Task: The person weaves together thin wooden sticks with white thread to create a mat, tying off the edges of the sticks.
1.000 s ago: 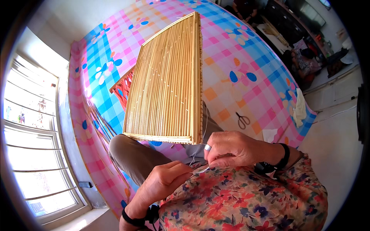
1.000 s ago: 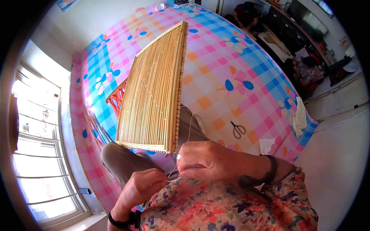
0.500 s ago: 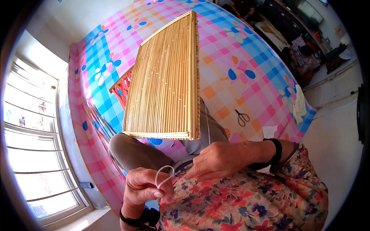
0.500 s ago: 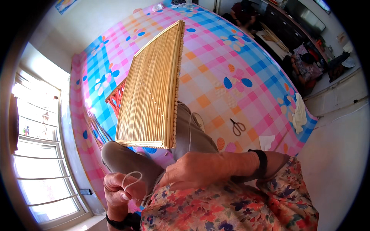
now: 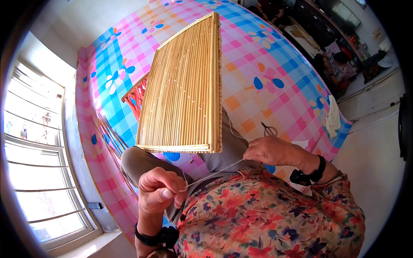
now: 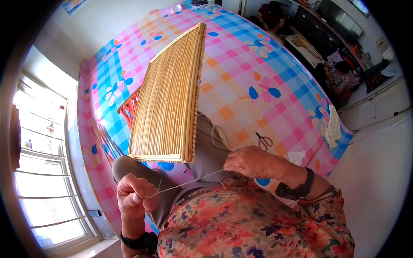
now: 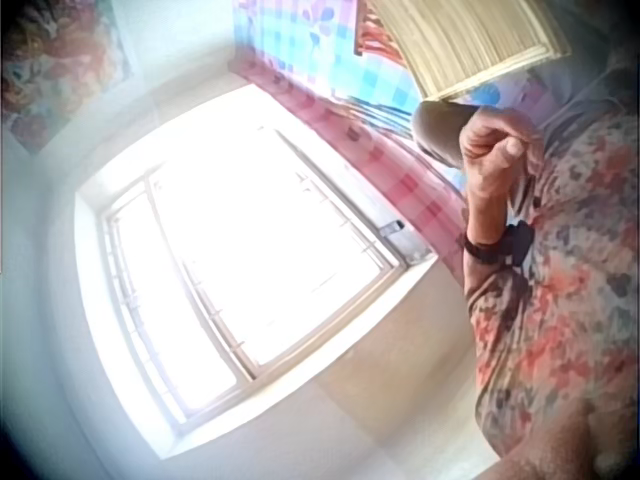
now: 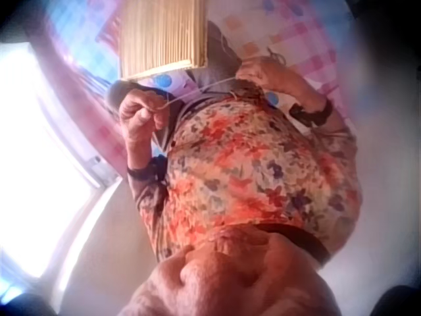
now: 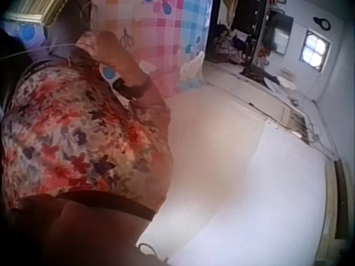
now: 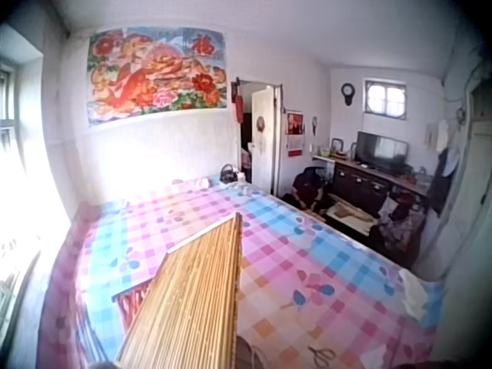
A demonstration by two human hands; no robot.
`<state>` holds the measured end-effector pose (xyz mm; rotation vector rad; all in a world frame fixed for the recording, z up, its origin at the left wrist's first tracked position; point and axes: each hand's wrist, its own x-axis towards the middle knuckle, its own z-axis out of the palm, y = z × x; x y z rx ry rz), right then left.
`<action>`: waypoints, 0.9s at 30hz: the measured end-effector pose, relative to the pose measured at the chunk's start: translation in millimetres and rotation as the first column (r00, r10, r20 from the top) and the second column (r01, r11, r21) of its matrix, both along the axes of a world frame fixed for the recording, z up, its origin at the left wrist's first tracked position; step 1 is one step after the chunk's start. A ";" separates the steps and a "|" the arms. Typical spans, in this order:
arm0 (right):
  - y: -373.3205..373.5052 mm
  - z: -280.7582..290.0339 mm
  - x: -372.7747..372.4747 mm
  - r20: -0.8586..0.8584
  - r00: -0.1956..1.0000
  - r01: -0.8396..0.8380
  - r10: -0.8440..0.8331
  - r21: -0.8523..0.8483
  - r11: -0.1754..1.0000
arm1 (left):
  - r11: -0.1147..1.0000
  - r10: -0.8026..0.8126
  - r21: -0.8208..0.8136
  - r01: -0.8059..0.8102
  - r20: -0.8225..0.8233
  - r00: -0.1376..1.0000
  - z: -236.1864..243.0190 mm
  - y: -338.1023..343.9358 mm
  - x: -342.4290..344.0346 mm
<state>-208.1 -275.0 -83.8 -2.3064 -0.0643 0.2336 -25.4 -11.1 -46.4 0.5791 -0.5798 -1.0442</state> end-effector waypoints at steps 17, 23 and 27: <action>39.5 75.7 19.4 0.510 0.851 0.036 -0.120 0.172 0.984 | 0.960 -0.138 0.273 0.057 0.290 0.947 9.9 -8.6 -10.4; 66.0 57.9 26.2 0.307 0.952 -0.098 -0.015 0.351 0.931 | 0.968 -0.166 0.250 0.023 0.568 0.806 27.0 -17.4 -17.3; 60.1 46.9 30.6 0.438 0.898 -0.163 0.033 0.262 0.951 | 0.955 -0.232 0.296 0.029 0.681 0.694 24.5 -16.5 -17.1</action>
